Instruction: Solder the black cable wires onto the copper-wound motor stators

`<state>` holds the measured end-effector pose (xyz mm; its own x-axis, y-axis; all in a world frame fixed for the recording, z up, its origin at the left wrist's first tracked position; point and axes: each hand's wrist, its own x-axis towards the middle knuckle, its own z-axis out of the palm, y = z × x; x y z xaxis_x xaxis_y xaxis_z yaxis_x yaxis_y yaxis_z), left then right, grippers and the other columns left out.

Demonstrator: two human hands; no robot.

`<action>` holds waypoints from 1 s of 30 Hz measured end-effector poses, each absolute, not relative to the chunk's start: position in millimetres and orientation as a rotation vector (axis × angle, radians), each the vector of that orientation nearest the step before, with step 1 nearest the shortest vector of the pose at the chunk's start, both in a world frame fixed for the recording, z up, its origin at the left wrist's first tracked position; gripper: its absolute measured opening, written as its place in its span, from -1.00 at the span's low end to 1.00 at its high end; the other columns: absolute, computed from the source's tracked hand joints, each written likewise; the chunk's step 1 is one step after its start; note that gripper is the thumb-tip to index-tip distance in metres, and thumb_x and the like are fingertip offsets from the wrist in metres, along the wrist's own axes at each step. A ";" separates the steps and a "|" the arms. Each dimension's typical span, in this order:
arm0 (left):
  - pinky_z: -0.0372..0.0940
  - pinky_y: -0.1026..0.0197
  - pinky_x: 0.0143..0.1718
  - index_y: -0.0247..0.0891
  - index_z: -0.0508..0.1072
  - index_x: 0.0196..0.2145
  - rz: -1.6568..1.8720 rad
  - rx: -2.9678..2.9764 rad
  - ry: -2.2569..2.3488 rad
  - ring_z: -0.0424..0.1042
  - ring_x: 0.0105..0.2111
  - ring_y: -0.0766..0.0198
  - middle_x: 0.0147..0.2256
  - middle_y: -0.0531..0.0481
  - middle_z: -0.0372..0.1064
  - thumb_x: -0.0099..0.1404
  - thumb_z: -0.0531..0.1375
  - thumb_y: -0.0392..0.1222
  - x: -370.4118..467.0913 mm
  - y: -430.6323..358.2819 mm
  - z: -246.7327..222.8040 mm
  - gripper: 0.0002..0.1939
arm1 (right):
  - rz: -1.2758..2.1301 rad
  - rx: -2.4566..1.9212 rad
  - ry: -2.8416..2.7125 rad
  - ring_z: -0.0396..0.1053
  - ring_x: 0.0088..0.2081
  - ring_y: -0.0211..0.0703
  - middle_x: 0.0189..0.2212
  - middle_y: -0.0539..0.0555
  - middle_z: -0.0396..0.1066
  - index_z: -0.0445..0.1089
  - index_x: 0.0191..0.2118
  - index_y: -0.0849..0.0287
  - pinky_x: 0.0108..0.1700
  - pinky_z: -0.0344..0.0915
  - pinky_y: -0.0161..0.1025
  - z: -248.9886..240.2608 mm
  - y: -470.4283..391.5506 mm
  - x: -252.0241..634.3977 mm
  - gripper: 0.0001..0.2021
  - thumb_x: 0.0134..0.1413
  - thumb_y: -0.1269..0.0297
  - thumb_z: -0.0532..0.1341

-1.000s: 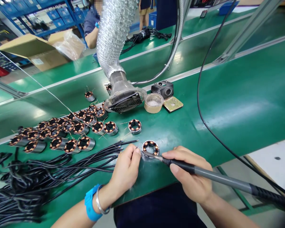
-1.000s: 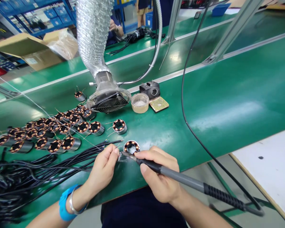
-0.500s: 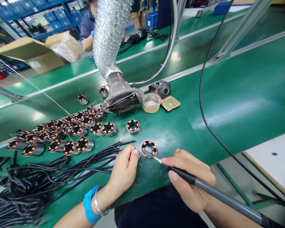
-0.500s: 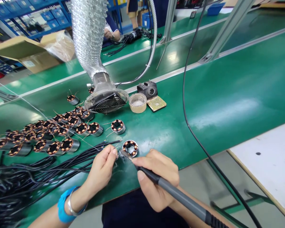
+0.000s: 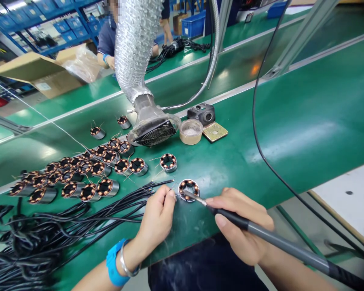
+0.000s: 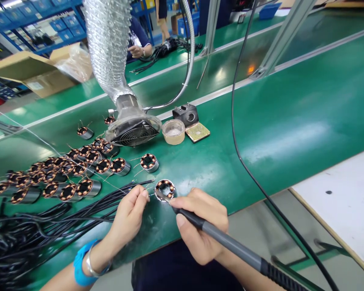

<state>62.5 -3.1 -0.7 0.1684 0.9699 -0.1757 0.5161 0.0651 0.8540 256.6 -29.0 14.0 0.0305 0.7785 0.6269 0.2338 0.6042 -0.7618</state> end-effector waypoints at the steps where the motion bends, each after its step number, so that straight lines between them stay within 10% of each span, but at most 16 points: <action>1: -0.01 0.25 -0.43 -0.21 0.18 -0.45 0.655 1.571 1.471 0.06 -0.49 0.32 -0.53 0.15 0.02 0.43 -0.06 -0.01 62.7 -3.0 -0.7 -0.67 | 0.517 -0.890 -1.523 0.22 -0.58 -0.24 -0.59 0.00 0.30 0.48 -0.15 0.20 -0.58 0.19 -0.26 14.2 -28.5 256.9 -0.72 0.02 0.50 0.14; 15: 0.00 0.25 -0.43 -0.21 0.17 -0.45 0.669 1.563 1.450 0.06 -0.48 0.32 -0.52 0.14 0.03 0.44 -0.07 -0.01 62.6 -2.6 -0.4 -0.66 | 0.454 -0.903 -1.534 0.27 -0.53 -0.25 -0.52 0.02 0.37 0.48 -0.14 0.19 -0.53 0.23 -0.26 7.8 -18.0 262.5 -0.74 0.04 0.51 0.17; 26: 0.03 0.30 -0.45 -0.23 0.23 -0.44 0.682 1.540 1.426 0.07 -0.49 0.35 -0.52 0.14 0.07 0.44 -0.05 0.01 61.9 -2.5 0.4 -0.64 | 0.144 -1.226 -1.779 0.46 -0.08 -0.03 -0.08 0.15 0.48 0.40 0.08 0.11 -0.02 0.41 -0.08 -31.6 85.4 315.3 -0.67 0.23 0.23 0.19; 30: -0.02 0.36 -0.58 -0.26 0.31 -0.41 0.682 1.364 1.363 0.03 -0.59 0.42 -0.57 0.16 0.08 0.40 0.00 0.09 57.9 -0.1 -2.0 -0.61 | 0.267 -1.164 -1.727 0.48 -0.38 -0.22 -0.34 0.02 0.51 0.34 0.10 0.07 -0.26 0.45 -0.26 -26.4 67.8 302.9 -0.69 0.27 0.31 0.14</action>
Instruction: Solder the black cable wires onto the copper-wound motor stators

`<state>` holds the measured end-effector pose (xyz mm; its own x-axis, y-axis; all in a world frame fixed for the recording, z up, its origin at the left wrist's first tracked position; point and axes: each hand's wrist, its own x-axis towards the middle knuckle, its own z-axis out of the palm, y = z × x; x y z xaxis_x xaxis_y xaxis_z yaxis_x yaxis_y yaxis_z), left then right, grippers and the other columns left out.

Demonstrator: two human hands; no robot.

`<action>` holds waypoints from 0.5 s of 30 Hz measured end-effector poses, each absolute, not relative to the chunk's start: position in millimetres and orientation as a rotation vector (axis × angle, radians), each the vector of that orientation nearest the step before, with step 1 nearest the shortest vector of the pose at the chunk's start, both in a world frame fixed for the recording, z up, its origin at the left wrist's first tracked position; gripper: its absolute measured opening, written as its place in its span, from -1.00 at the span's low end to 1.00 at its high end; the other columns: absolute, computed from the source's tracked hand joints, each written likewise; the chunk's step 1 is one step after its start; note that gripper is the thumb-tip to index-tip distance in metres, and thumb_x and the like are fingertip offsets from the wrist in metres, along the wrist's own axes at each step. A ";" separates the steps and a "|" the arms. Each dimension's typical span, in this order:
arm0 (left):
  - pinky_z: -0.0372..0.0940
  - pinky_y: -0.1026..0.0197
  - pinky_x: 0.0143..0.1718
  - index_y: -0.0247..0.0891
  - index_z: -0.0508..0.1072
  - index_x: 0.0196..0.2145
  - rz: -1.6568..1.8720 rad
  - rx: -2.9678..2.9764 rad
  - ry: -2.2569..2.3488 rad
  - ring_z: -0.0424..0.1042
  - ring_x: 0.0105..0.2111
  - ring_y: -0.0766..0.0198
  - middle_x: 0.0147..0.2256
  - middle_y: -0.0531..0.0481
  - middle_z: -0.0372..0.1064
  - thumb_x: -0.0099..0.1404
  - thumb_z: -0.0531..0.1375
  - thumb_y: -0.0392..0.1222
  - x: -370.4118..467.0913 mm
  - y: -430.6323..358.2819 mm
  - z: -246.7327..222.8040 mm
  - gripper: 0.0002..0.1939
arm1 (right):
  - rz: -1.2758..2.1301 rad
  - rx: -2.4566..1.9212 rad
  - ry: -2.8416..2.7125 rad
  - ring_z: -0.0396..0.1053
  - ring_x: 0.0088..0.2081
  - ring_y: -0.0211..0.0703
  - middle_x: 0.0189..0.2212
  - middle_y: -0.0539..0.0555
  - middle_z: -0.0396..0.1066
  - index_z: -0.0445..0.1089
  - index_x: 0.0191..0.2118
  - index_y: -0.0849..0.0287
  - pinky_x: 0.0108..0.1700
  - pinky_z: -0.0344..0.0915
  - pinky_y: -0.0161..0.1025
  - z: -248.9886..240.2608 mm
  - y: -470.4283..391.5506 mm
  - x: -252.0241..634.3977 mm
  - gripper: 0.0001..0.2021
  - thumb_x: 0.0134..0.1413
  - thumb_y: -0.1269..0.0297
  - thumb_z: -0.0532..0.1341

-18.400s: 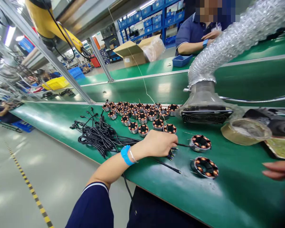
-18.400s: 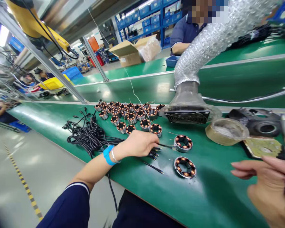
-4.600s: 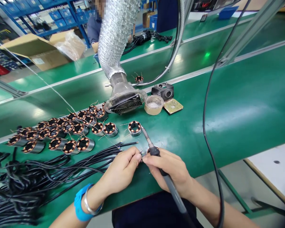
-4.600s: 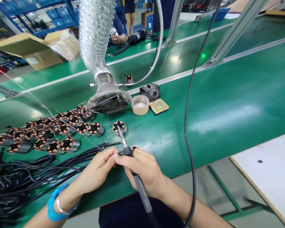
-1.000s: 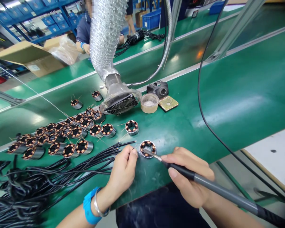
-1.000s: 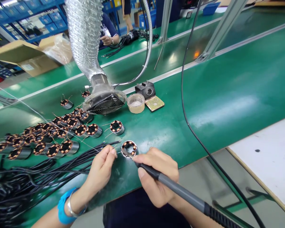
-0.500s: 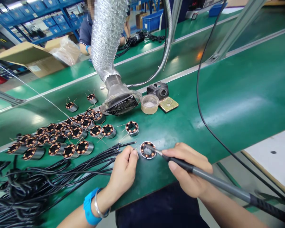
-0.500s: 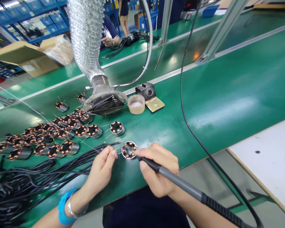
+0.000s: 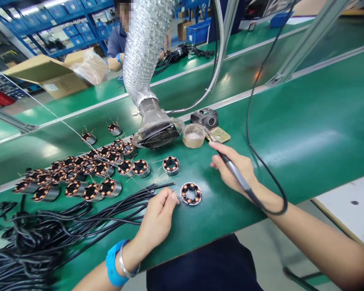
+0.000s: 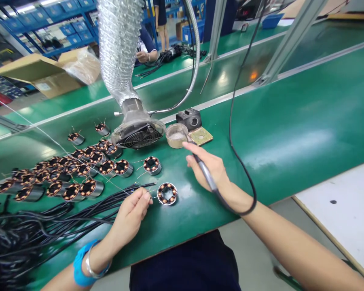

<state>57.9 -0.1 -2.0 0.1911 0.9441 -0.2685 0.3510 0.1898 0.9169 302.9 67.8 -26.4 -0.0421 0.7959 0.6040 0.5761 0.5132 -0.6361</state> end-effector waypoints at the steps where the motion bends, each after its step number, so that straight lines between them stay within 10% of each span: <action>1: -0.04 0.37 -0.62 -0.27 0.32 -0.40 0.675 1.303 1.338 0.02 -0.63 0.44 -0.58 0.16 0.09 0.39 0.01 0.11 56.2 1.0 -2.6 -0.61 | 0.302 -1.095 -1.728 0.44 -0.47 -0.27 -0.41 -0.02 0.49 0.35 0.07 0.06 -0.33 0.42 -0.31 -22.9 60.2 296.6 -0.72 0.26 0.36 0.13; 15: 0.01 0.39 -0.61 -0.35 0.44 -0.45 0.572 1.258 1.384 0.08 -0.64 0.47 -0.63 0.12 0.20 0.17 0.25 -0.03 38.8 12.8 9.7 -0.72 | 0.450 -0.646 -2.032 0.22 -0.42 -0.18 -0.45 0.03 0.34 0.24 -0.09 0.20 -0.36 0.22 -0.21 -19.2 33.6 244.3 -0.68 0.01 0.59 0.13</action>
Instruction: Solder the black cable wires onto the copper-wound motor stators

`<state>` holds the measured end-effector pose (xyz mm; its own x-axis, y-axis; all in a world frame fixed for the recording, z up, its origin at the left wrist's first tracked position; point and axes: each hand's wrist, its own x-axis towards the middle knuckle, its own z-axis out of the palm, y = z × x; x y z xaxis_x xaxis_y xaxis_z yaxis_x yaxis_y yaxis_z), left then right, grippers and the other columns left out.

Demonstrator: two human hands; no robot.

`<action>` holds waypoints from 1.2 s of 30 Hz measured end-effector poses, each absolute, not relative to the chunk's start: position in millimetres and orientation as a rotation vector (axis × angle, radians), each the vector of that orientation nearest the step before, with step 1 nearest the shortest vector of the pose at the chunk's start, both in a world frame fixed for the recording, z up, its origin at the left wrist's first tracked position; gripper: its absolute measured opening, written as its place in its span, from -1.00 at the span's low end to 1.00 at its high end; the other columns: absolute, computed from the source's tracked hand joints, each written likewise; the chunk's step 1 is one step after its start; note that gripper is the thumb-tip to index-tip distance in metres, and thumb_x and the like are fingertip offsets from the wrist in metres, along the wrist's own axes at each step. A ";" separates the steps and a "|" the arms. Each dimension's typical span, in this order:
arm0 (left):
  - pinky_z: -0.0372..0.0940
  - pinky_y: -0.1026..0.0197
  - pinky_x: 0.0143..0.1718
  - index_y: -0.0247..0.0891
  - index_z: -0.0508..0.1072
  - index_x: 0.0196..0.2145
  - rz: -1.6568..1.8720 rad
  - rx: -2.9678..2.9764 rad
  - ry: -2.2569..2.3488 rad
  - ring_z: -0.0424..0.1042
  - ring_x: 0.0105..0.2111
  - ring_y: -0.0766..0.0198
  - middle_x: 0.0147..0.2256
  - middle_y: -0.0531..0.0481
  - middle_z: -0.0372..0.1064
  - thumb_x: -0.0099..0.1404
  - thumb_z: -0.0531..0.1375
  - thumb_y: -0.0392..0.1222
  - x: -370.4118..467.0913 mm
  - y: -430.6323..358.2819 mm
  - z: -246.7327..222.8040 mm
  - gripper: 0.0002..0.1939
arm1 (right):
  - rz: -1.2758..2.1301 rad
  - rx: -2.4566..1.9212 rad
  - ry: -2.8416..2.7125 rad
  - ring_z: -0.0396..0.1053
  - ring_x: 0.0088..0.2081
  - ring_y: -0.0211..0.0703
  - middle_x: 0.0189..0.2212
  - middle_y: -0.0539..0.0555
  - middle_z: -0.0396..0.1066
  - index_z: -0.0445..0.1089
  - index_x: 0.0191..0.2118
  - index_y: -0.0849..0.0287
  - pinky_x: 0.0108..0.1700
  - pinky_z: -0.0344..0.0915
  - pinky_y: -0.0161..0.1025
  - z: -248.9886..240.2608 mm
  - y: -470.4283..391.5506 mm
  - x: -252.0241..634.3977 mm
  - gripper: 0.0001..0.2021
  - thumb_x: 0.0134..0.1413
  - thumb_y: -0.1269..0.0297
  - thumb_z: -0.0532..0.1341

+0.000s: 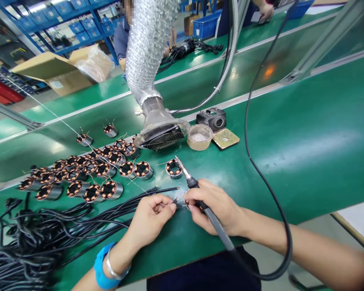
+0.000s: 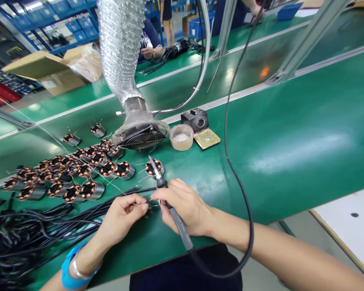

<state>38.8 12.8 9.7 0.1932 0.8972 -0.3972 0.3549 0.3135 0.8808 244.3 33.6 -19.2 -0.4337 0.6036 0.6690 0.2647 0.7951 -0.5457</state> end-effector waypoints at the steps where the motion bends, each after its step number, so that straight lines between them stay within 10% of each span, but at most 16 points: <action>1: 0.03 0.38 -0.57 -0.36 0.45 -0.46 0.582 1.270 1.372 0.10 -0.60 0.46 -0.60 0.11 0.22 0.17 0.25 -0.04 38.7 12.7 9.8 -0.72 | 0.456 -0.643 -2.025 0.23 -0.42 -0.18 -0.45 0.04 0.35 0.24 -0.08 0.20 -0.36 0.23 -0.21 -20.4 33.4 244.5 -0.68 0.01 0.59 0.13; 24: 0.17 0.31 -0.42 -0.31 0.58 -0.39 0.433 1.610 1.284 0.29 -0.48 0.29 -0.49 0.02 0.41 0.35 0.10 -0.05 45.3 14.0 20.5 -0.64 | 0.543 -0.559 -2.110 0.26 -0.36 -0.17 -0.33 0.07 0.41 0.24 0.06 0.19 -0.32 0.28 -0.24 -14.2 42.1 247.1 -0.64 0.15 0.52 0.16; 36: 0.40 0.27 -0.29 -0.29 0.38 0.11 0.516 1.707 1.215 0.45 -0.36 0.25 -0.22 -0.09 0.47 0.18 0.16 -0.35 46.0 -22.5 32.3 -0.49 | 0.413 -0.659 -2.087 0.16 -0.40 -0.15 -0.33 0.12 0.38 0.22 0.05 0.24 -0.33 0.21 -0.17 -29.0 30.0 234.8 -0.69 0.20 0.50 0.04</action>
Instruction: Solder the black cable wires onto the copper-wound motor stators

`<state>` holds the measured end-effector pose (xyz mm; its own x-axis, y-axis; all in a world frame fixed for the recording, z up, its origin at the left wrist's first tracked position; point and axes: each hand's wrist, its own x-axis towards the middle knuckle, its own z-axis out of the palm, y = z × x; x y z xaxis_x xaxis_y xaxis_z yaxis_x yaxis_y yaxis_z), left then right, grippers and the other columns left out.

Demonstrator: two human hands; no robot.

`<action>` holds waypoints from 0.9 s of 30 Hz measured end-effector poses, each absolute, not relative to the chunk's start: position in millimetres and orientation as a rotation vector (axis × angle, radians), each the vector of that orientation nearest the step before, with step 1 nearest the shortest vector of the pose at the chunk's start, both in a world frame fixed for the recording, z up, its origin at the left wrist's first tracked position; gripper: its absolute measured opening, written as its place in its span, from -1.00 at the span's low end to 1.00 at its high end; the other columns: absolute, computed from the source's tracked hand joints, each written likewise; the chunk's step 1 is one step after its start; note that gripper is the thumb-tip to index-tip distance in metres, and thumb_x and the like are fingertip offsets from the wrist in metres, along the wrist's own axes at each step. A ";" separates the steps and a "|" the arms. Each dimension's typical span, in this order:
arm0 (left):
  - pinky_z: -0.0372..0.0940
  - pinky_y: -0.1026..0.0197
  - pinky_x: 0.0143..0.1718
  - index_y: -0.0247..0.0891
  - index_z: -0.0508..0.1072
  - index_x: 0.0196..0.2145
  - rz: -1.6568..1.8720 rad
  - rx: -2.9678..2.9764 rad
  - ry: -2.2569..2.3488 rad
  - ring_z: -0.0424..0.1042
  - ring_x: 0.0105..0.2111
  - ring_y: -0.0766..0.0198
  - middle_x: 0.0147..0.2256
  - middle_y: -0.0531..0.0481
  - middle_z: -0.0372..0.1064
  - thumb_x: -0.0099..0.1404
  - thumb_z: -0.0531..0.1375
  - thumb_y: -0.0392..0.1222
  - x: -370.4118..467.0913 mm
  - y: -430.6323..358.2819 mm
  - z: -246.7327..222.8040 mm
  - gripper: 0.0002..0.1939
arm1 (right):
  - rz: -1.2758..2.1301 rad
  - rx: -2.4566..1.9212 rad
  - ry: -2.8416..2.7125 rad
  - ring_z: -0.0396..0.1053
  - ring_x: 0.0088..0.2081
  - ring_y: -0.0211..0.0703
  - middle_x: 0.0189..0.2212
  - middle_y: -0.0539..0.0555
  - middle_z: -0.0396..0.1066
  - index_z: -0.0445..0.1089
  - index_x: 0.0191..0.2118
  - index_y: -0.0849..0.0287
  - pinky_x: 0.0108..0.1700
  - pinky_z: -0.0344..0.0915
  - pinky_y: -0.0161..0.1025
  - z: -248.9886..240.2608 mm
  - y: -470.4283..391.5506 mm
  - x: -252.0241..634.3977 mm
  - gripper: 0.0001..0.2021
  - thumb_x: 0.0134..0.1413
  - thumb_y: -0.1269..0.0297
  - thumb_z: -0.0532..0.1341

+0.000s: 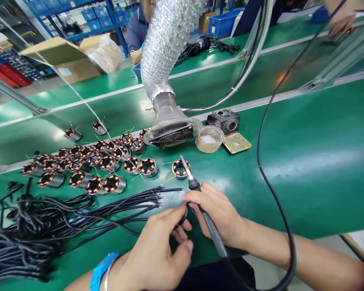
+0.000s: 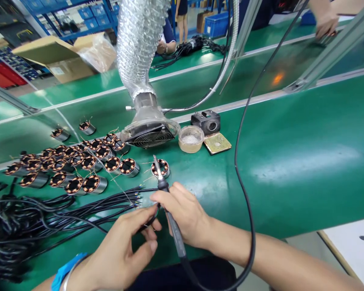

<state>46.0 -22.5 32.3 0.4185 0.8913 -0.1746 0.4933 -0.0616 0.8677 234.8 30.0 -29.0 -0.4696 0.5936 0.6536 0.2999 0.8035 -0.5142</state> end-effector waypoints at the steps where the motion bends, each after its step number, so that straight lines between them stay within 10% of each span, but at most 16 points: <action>1: 0.42 0.25 -0.22 -0.30 0.34 0.16 0.532 1.751 1.208 0.48 -0.29 0.21 -0.16 -0.13 0.47 0.12 0.18 -0.37 45.3 -24.7 34.1 -0.40 | 0.398 -0.663 -2.082 0.17 -0.40 -0.14 -0.34 0.12 0.38 0.23 0.06 0.24 -0.33 0.22 -0.17 -29.7 29.7 235.1 -0.68 0.20 0.51 0.04; 9: 0.38 0.12 -0.06 -0.26 0.41 0.13 0.384 2.065 1.570 0.55 -0.16 0.11 -0.10 -0.15 0.55 0.37 -0.02 -0.27 31.2 37.7 32.8 -0.56 | 0.446 -0.788 -2.051 0.40 0.03 0.08 -0.07 0.25 0.45 0.24 0.04 0.20 -0.02 0.39 -0.02 -25.5 21.1 255.9 -0.62 0.10 0.39 0.26; 16: 0.31 0.08 -0.07 -0.24 0.48 0.07 0.284 2.129 1.755 0.52 -0.11 -0.01 -0.08 -0.18 0.55 0.42 -0.04 -0.14 50.0 82.9 25.2 -0.58 | 0.448 -0.801 -2.002 0.49 -0.05 0.06 -0.01 0.31 0.45 0.25 0.01 0.18 -0.07 0.47 -0.03 -23.5 23.7 273.6 -0.63 0.06 0.34 0.26; 21: 0.19 0.25 -0.42 -0.15 0.49 0.06 0.322 2.008 1.553 0.43 -0.50 0.20 -0.41 -0.02 0.54 0.40 0.01 -0.08 60.2 57.8 30.4 -0.61 | 0.482 -0.846 -2.023 0.38 0.11 0.07 0.16 0.36 0.30 0.16 0.09 0.16 0.07 0.42 0.01 -40.1 56.5 272.6 -0.50 0.04 0.34 0.32; 27: -0.09 0.31 -0.60 -0.27 0.49 -0.40 0.308 1.588 1.347 0.02 -0.64 0.39 -0.66 0.16 0.10 0.34 0.08 0.01 44.2 52.4 17.5 -0.66 | 0.646 -0.711 -2.077 0.36 0.14 0.03 0.10 0.29 0.35 0.14 0.10 0.15 0.09 0.41 -0.03 -56.2 58.8 269.9 -0.48 0.06 0.31 0.34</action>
<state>44.2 52.4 17.5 0.3497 0.8543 -0.3845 0.6028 0.1090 0.7904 269.9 58.8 -56.2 -0.4972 0.6803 0.5385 0.2551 0.7079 -0.6587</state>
